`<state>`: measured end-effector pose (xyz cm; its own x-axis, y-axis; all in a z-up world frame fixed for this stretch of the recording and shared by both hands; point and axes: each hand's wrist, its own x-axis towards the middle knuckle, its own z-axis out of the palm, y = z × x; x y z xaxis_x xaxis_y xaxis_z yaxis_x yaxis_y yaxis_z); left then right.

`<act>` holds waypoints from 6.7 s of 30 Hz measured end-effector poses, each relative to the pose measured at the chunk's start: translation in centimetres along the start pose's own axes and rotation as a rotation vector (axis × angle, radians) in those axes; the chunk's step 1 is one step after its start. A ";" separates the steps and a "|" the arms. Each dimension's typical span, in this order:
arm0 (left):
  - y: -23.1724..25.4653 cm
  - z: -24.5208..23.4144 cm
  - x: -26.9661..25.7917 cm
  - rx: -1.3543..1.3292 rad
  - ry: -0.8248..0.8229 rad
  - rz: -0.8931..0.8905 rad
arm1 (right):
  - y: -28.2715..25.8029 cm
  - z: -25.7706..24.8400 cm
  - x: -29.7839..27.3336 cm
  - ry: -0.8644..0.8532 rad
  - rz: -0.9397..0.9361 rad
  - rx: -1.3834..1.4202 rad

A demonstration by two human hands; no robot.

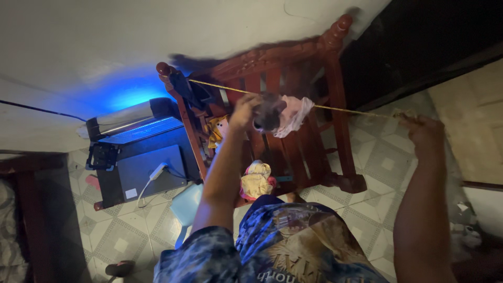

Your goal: The person sets up a makeshift clothesline using a yellow rope and hangs several items of laundry, including small garments and underwear, using plastic clips.

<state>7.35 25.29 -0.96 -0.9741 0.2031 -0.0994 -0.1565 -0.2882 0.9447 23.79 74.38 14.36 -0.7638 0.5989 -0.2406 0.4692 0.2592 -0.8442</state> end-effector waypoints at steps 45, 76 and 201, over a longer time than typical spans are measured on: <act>0.0 0.0 -0.1 0.027 0.259 0.065 | -0.3 -1.1 1.3 -0.099 -0.129 -0.049; 0.7 12.7 -1.7 0.110 -0.235 0.124 | -4.7 -2.1 -1.2 -0.082 -0.073 -0.094; -16.5 0.8 -39.1 0.979 1.294 -0.342 | -5.7 7.4 29.6 -0.179 -0.825 -0.526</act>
<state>48.13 22.90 -12.41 -0.4791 -0.8771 -0.0346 -0.7106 0.3644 0.6019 -4.79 85.00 8.49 -0.9747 -0.0326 0.2212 -0.1359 0.8719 -0.4704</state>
